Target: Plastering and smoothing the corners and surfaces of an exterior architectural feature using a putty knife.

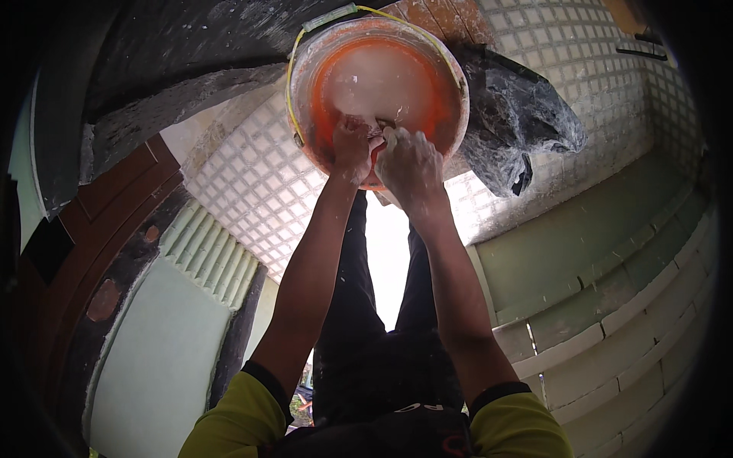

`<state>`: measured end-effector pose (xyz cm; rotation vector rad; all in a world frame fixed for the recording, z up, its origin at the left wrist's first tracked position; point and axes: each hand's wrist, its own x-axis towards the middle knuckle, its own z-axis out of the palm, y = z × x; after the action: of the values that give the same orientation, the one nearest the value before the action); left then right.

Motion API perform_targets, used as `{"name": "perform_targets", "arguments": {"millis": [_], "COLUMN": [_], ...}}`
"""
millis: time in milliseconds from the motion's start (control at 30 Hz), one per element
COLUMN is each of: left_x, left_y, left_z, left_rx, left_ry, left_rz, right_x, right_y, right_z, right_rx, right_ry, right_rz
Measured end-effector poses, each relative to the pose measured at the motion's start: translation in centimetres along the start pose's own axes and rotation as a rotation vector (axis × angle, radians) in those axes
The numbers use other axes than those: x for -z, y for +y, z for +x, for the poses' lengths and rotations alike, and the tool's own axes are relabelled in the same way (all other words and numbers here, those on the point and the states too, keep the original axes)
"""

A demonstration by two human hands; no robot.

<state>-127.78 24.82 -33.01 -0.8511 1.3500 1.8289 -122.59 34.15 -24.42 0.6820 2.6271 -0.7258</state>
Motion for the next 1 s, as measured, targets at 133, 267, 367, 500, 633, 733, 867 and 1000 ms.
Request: {"name": "perform_targets", "arguments": {"millis": [133, 267, 367, 500, 633, 733, 867, 1000], "left_x": [-1.7, -1.0, 0.0, -1.2, 0.0, -0.3, -0.3, -0.5], "left_y": [-0.1, -0.1, -0.1, 0.0, -0.5, -0.5, -0.5, -1.0], "left_z": [-0.4, 0.1, 0.1, -0.4, 0.9, 0.1, 0.3, 0.0], "left_rx": [-0.036, -0.094, -0.086, -0.085, -0.41, -0.178, -0.176, -0.28], "left_ry": [-0.137, -0.132, -0.083, -0.1, -0.29, -0.113, -0.125, -0.178], "left_rz": [-0.049, 0.0, 0.055, 0.028, 0.407, 0.072, 0.122, 0.212], "right_x": [-1.7, -1.4, 0.7, -0.2, -1.1, 0.1, 0.2, -1.5], "right_y": [3.0, 3.2, 0.3, 0.6, 0.7, 0.0, -0.5, 1.2], "right_z": [2.9, 4.6, -0.1, 0.1, 3.3, -0.5, -0.5, 2.6], "right_rx": [-0.048, -0.045, 0.062, 0.121, 0.087, 0.158, 0.103, 0.054], "right_ry": [0.042, -0.012, 0.119, 0.218, 0.207, 0.245, 0.245, 0.244], "right_rz": [0.0, 0.027, -0.004, 0.014, -0.053, -0.001, 0.002, -0.061]}}
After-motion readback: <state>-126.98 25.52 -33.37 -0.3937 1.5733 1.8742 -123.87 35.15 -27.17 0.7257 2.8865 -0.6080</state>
